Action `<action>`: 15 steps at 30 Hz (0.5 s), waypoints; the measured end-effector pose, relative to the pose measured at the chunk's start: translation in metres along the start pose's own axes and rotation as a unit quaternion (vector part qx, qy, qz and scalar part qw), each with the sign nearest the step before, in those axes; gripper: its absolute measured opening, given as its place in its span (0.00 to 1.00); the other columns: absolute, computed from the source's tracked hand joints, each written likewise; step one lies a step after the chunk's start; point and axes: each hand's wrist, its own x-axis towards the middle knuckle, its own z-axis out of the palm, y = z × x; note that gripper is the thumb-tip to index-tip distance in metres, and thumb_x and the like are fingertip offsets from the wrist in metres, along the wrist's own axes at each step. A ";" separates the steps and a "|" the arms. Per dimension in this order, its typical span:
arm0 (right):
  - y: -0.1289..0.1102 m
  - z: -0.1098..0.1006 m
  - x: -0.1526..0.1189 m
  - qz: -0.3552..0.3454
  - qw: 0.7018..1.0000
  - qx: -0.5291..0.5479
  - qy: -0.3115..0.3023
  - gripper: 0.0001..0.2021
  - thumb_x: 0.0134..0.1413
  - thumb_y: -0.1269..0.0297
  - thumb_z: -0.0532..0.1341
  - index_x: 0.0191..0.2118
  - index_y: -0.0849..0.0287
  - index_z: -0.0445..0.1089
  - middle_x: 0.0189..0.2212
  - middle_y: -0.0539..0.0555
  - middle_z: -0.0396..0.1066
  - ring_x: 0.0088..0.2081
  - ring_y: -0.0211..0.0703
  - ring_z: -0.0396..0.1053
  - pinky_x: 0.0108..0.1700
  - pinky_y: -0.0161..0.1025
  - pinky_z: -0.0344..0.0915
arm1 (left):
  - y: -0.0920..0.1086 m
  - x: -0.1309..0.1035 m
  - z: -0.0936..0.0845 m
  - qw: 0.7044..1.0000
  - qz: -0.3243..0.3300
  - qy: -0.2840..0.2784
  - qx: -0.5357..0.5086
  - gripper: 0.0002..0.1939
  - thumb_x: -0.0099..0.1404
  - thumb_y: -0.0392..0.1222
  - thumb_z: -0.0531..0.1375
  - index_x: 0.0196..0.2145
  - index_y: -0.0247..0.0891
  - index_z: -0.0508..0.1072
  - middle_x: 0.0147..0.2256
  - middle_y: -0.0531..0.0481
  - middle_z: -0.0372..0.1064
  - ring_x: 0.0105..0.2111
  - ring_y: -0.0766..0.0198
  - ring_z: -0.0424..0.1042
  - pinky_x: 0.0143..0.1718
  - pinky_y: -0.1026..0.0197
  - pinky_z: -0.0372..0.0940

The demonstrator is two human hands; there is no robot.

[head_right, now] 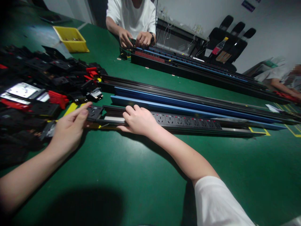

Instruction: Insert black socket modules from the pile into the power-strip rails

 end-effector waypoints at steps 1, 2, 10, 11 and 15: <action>0.000 0.000 0.000 0.001 1.000 0.001 -0.002 0.27 0.67 0.41 0.48 0.42 0.60 0.71 0.42 0.60 0.70 0.42 0.51 0.65 0.35 0.42 0.56 | 0.001 0.000 0.000 1.000 -0.001 -0.002 0.003 0.31 0.65 0.59 0.61 0.59 0.39 0.72 0.49 0.43 0.77 0.32 0.67 0.70 0.32 0.67 0.69; 0.000 -0.001 0.000 0.002 1.000 0.002 -0.005 0.27 0.67 0.41 0.48 0.42 0.60 0.71 0.42 0.60 0.70 0.42 0.51 0.65 0.35 0.42 0.57 | 0.002 -0.001 0.000 1.000 -0.002 0.000 0.005 0.31 0.65 0.58 0.61 0.60 0.39 0.72 0.50 0.43 0.76 0.34 0.66 0.71 0.34 0.66 0.70; 0.000 -0.001 0.000 0.002 1.000 0.003 -0.011 0.27 0.67 0.41 0.49 0.43 0.60 0.72 0.43 0.61 0.70 0.42 0.51 0.65 0.35 0.42 0.57 | 0.003 -0.001 0.000 1.000 0.022 0.000 0.016 0.33 0.64 0.59 0.62 0.62 0.43 0.69 0.51 0.45 0.75 0.37 0.66 0.72 0.39 0.64 0.70; 0.000 0.000 0.001 0.001 1.000 0.002 -0.009 0.26 0.67 0.41 0.49 0.43 0.60 0.72 0.43 0.61 0.70 0.42 0.51 0.65 0.35 0.42 0.57 | 0.004 -0.001 0.000 1.000 0.019 0.000 0.020 0.33 0.64 0.59 0.62 0.62 0.42 0.70 0.49 0.45 0.75 0.36 0.66 0.72 0.38 0.64 0.70; 0.000 0.000 0.000 0.000 1.000 -0.001 -0.001 0.26 0.67 0.41 0.49 0.42 0.60 0.71 0.42 0.60 0.70 0.41 0.51 0.65 0.34 0.42 0.57 | 0.004 0.000 -0.001 1.000 0.005 0.002 0.024 0.32 0.65 0.60 0.61 0.61 0.40 0.71 0.42 0.46 0.76 0.30 0.68 0.69 0.31 0.66 0.68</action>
